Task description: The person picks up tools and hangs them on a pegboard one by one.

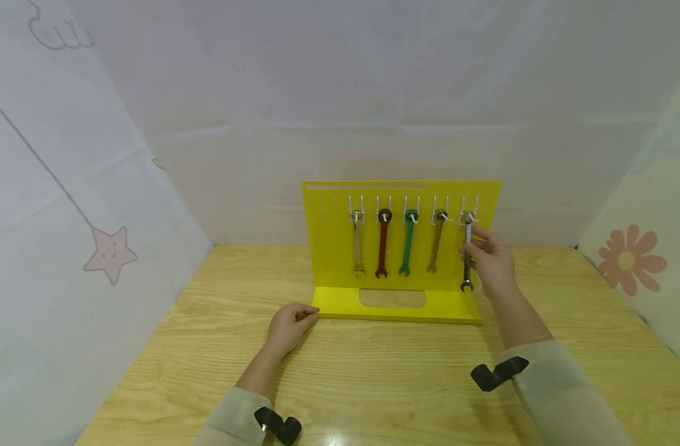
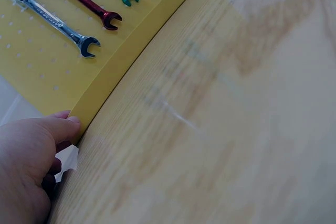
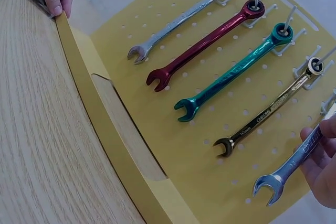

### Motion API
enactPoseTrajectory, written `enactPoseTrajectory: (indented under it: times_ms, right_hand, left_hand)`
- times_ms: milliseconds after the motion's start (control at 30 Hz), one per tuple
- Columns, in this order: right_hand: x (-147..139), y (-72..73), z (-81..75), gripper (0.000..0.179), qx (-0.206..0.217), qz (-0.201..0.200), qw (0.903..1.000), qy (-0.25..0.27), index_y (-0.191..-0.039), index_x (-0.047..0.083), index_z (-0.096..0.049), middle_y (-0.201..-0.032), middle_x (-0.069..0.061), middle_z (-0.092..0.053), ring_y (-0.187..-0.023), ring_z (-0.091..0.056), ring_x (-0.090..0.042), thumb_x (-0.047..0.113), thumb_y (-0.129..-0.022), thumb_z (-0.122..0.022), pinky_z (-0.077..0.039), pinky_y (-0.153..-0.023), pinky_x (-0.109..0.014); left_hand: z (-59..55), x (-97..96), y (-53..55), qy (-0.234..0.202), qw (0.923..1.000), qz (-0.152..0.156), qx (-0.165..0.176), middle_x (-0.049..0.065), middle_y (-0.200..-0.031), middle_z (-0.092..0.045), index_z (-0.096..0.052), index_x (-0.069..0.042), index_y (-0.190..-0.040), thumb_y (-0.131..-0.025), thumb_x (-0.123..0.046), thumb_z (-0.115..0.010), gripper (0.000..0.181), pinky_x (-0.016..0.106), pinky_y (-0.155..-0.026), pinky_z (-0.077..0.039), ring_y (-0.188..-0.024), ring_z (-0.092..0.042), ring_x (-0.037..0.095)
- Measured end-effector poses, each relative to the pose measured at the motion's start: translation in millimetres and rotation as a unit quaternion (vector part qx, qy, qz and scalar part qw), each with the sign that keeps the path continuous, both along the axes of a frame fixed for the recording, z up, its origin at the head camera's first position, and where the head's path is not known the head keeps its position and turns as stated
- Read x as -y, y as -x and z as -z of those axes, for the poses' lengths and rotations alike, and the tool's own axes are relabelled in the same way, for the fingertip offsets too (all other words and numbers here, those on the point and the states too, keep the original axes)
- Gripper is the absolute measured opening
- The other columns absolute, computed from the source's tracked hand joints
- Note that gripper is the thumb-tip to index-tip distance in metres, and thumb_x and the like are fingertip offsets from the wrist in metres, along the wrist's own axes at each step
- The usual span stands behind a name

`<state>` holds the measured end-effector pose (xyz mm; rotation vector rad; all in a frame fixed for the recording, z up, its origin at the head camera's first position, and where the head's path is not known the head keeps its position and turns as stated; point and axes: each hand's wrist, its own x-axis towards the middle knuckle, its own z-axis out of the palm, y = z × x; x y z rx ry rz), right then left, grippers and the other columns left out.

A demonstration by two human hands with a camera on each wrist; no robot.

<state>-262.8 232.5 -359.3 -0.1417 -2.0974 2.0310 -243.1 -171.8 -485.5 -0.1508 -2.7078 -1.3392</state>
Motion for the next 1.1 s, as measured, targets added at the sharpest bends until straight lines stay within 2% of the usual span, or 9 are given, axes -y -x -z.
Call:
enactPoseTrajectory:
  times_ms: [400, 567, 733, 800, 967, 1100]
  right_hand:
    - [0.5, 7.5, 3.1, 0.048, 0.055, 0.032, 0.9979, 0.009, -0.143, 0.007, -0.047, -0.102, 0.018, -0.056, -0.095, -0.056, 0.002, 0.019, -0.099, -0.059, -0.05, -0.08, -0.008]
    - [0.4, 11.4, 4.7, 0.048, 0.062, 0.039, 0.9972, 0.013, -0.142, 0.003, -0.047, -0.102, 0.017, -0.055, -0.095, -0.055, 0.003, 0.02, -0.099, -0.059, -0.05, -0.08, -0.008]
    - [0.4, 15.0, 5.4, 0.047, 0.077, 0.051, 0.9957, 0.005, -0.141, 0.004, -0.049, -0.105, 0.016, -0.053, -0.102, -0.053, 0.0, 0.023, -0.099, -0.058, -0.049, -0.096, -0.017]
    - [0.1, 16.3, 6.1, 0.046, 0.079, 0.053, 0.9954, 0.006, -0.139, 0.005, -0.05, -0.105, 0.015, -0.053, -0.102, -0.053, -0.001, 0.024, -0.099, -0.059, -0.049, -0.097, -0.019]
    - [-0.5, 17.4, 7.6, 0.041, 0.071, 0.05, 0.9962, 0.013, -0.135, 0.005, -0.053, -0.103, 0.015, -0.053, -0.098, -0.053, 0.001, 0.022, -0.098, -0.06, -0.049, -0.082, -0.008]
    - [-1.1, 17.3, 7.6, 0.037, 0.068, 0.045, 0.9965, 0.02, -0.132, 0.007, -0.055, -0.102, 0.015, -0.054, -0.097, -0.053, 0.0, 0.022, -0.098, -0.06, -0.05, -0.083, -0.009]
  left_hand:
    - [0.5, 0.3, 0.2, -0.005, 1.0, 0.0, 0.003, 0.004, -0.104, -0.071, -0.077, -0.013, -0.099, -0.09, -0.017, -0.071, 0.012, 0.042, -0.087, -0.052, -0.097, -0.063, 0.021]
    - [-0.9, 0.4, 0.0, -0.005, 1.0, -0.002, 0.006, 0.004, -0.104, -0.071, -0.077, -0.013, -0.1, -0.09, -0.018, -0.071, 0.012, 0.042, -0.087, -0.052, -0.098, -0.063, 0.022]
    - [-2.1, -0.4, -0.8, -0.002, 1.0, -0.001, 0.008, 0.004, -0.104, -0.071, -0.077, -0.013, -0.101, -0.09, -0.018, -0.071, 0.013, 0.041, -0.087, -0.052, -0.097, -0.063, 0.021]
    - [-2.1, -0.4, -1.0, 0.001, 1.0, 0.0, 0.008, 0.004, -0.105, -0.071, -0.077, -0.013, -0.101, -0.09, -0.018, -0.071, 0.013, 0.041, -0.086, -0.052, -0.097, -0.063, 0.021]
    - [-1.9, -0.3, -1.7, 0.002, 1.0, -0.002, 0.008, 0.004, -0.105, -0.071, -0.077, -0.013, -0.1, -0.09, -0.017, -0.071, 0.012, 0.041, -0.086, -0.052, -0.097, -0.063, 0.021]
    - [-2.2, -0.4, -2.8, 0.005, 1.0, -0.001, 0.002, 0.005, -0.103, -0.071, -0.077, -0.012, -0.1, -0.091, -0.017, -0.07, 0.012, 0.039, -0.084, -0.052, -0.095, -0.063, 0.021]
